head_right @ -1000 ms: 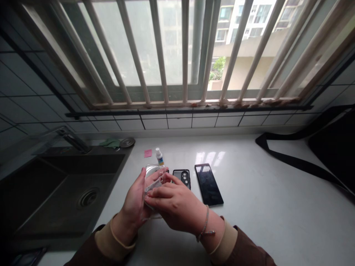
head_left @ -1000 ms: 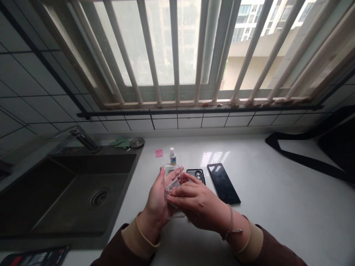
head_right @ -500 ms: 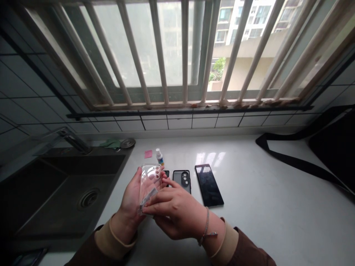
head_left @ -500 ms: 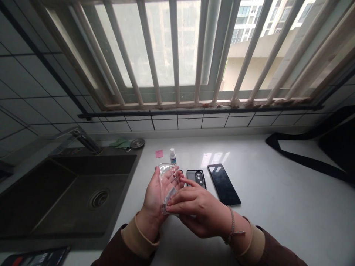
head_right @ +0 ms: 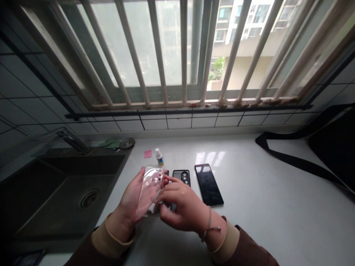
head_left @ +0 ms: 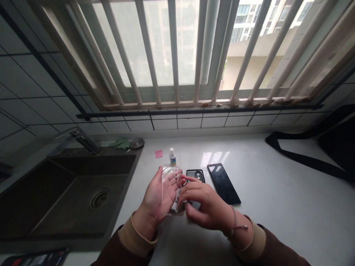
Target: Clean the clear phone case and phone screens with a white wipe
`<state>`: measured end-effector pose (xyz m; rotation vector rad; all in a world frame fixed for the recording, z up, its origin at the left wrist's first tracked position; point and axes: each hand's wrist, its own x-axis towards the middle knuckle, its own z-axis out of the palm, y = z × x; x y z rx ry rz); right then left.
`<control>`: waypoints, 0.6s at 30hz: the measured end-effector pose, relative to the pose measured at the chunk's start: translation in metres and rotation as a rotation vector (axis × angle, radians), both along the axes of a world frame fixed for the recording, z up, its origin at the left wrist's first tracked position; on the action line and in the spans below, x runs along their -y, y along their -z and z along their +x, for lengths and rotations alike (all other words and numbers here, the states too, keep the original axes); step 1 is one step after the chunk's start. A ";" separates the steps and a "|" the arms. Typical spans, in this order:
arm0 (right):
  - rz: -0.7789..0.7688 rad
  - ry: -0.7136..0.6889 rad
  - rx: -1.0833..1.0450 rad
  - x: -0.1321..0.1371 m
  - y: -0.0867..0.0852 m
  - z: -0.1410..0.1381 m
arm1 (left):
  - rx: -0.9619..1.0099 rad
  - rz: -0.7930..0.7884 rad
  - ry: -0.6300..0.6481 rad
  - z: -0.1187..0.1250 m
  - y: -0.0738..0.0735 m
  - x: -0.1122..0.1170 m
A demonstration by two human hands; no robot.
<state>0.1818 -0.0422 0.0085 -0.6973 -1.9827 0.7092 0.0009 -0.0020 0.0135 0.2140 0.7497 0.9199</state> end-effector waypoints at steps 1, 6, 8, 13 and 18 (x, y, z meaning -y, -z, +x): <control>-0.115 0.017 -0.092 -0.001 0.002 0.001 | 0.007 0.004 0.011 -0.001 0.000 0.000; -0.730 0.292 -0.644 -0.016 0.016 0.009 | -0.001 0.024 0.058 -0.001 -0.004 0.002; -0.877 0.375 -0.882 -0.024 0.019 0.013 | -0.017 0.013 0.119 0.000 -0.006 0.004; -0.952 0.443 -1.083 -0.033 0.017 0.018 | -0.024 0.071 0.226 0.002 -0.007 0.008; -0.868 0.401 -0.854 -0.027 0.015 0.014 | -0.031 0.084 0.278 0.003 -0.004 0.011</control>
